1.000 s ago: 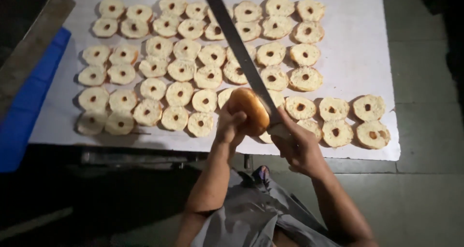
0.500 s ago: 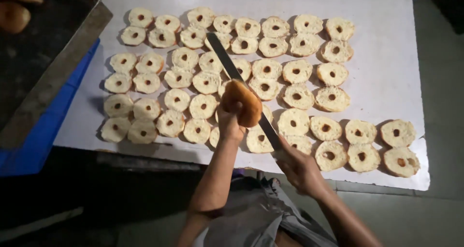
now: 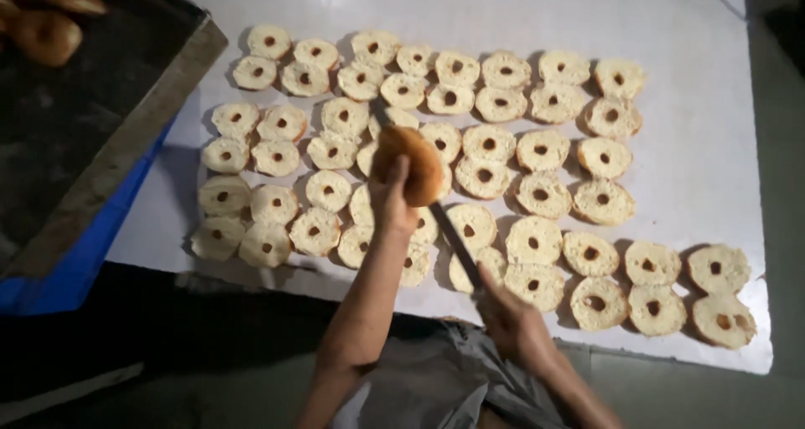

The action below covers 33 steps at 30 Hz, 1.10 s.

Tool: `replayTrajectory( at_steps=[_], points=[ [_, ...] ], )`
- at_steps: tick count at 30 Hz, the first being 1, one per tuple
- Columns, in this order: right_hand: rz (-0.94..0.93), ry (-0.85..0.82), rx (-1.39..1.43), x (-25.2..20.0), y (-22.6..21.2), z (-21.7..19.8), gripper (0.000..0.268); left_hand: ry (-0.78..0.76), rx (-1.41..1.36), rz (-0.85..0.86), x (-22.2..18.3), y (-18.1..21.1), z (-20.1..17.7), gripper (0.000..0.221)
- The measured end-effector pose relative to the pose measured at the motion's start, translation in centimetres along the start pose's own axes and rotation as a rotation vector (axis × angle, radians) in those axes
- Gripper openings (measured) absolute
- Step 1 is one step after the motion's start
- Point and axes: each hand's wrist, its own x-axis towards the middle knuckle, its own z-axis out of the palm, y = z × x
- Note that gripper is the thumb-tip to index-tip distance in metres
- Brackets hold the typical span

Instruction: The person slices donuts in half horizontally using a long knife, one donut at a time, holding each donut in one hand while cutting with the other. The sliced halves are placed back on the table in rows, and whole donuts are taken from a nearby metal tray.

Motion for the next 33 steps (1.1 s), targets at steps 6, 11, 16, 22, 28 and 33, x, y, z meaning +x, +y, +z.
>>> replayTrajectory(
  at_steps=[6,11,16,22,28,33],
  points=[
    [-0.073,0.151,-0.097,3.2,-1.1,-4.4,0.059,-0.18,0.128,-0.172,-4.5,-6.0,3.8,0.06],
    [-0.118,0.205,0.026,1.3,3.3,-10.5,0.069,-0.157,0.2,-0.342,-5.9,-13.9,7.9,0.055],
    [0.156,0.203,0.016,-5.5,13.5,-19.3,0.071,-0.176,0.192,-0.477,-5.5,-28.9,11.3,0.054],
    [0.632,0.169,0.222,-15.4,18.1,-28.3,0.072,-0.061,0.24,-0.677,-2.1,-48.3,11.4,0.056],
    [0.702,0.216,0.431,-23.8,24.5,-33.4,0.075,0.083,0.395,-0.741,-1.3,-55.4,11.8,0.055],
    [0.723,0.386,0.529,-23.3,26.4,-35.4,0.074,-0.288,1.101,-0.096,-3.8,-51.0,15.6,0.062]
  ],
)
